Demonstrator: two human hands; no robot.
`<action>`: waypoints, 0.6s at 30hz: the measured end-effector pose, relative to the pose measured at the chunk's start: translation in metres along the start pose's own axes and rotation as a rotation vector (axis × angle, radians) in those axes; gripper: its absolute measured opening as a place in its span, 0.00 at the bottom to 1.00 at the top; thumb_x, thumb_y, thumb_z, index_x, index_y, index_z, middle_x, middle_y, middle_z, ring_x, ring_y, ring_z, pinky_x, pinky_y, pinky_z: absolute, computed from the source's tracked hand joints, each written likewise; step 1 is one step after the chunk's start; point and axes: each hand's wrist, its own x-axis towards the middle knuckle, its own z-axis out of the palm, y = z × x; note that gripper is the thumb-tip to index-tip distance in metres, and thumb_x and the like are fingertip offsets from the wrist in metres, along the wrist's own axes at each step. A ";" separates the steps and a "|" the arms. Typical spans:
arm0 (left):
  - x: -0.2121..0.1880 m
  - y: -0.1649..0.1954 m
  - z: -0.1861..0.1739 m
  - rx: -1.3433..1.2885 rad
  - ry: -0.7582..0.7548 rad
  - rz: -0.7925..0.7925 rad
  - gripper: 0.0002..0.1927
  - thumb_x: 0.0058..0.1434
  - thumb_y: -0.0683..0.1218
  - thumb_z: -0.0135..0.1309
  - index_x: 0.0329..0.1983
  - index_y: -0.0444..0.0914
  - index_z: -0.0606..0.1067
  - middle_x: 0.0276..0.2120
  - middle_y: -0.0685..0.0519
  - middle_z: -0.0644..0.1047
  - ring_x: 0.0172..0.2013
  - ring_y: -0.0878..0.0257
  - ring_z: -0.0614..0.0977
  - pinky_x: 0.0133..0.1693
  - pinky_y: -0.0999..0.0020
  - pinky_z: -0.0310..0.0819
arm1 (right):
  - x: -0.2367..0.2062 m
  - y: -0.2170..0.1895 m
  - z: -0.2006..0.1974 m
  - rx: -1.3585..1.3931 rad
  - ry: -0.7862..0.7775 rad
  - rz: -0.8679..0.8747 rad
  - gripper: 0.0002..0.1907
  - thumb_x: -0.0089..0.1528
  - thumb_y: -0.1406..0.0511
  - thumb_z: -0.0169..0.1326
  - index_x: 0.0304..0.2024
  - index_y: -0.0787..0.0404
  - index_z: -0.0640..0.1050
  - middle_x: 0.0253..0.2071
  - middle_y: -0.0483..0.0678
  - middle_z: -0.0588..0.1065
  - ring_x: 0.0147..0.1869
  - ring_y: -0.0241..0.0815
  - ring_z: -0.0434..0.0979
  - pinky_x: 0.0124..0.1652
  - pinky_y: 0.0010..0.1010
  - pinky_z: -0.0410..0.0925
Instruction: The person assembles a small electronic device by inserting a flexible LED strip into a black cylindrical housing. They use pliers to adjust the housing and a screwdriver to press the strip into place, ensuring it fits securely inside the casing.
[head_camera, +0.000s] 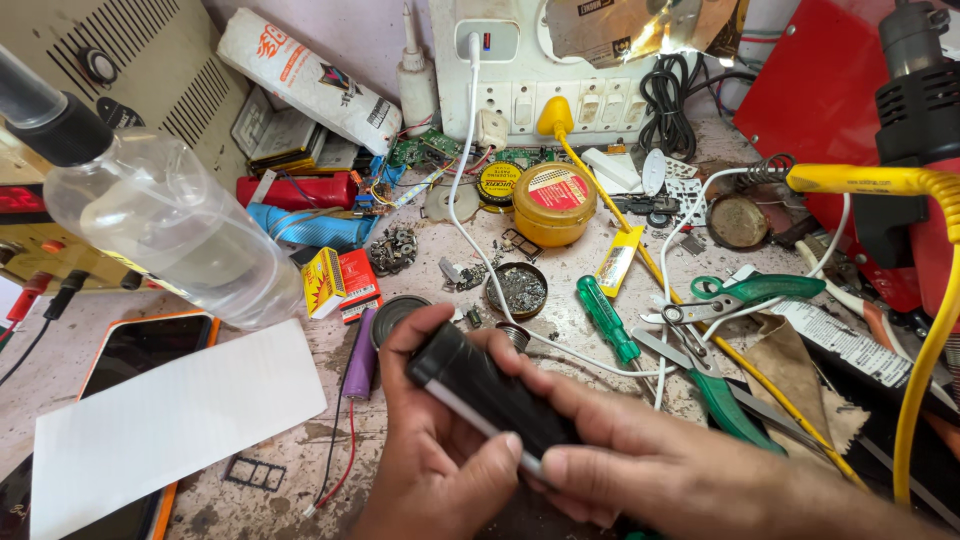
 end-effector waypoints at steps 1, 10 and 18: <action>0.002 0.002 0.001 -0.005 0.022 0.007 0.46 0.56 0.29 0.52 0.71 0.46 0.45 0.54 0.41 0.68 0.56 0.53 0.76 0.61 0.51 0.72 | 0.000 -0.002 0.000 0.221 0.020 0.131 0.40 0.71 0.60 0.50 0.82 0.51 0.48 0.40 0.42 0.69 0.40 0.31 0.68 0.40 0.23 0.64; 0.017 0.009 0.018 0.112 0.186 0.014 0.38 0.53 0.31 0.65 0.58 0.41 0.55 0.56 0.40 0.74 0.56 0.50 0.80 0.56 0.52 0.79 | -0.002 -0.018 -0.023 0.431 0.253 -0.012 0.27 0.66 0.66 0.49 0.67 0.70 0.66 0.40 0.46 0.74 0.37 0.32 0.71 0.37 0.26 0.68; 0.020 0.011 0.016 0.238 0.424 -0.101 0.35 0.44 0.36 0.67 0.49 0.42 0.59 0.47 0.43 0.77 0.44 0.58 0.83 0.43 0.62 0.82 | -0.009 -0.012 -0.024 0.322 0.206 -0.177 0.30 0.67 0.66 0.54 0.70 0.69 0.66 0.43 0.48 0.78 0.45 0.35 0.78 0.48 0.28 0.72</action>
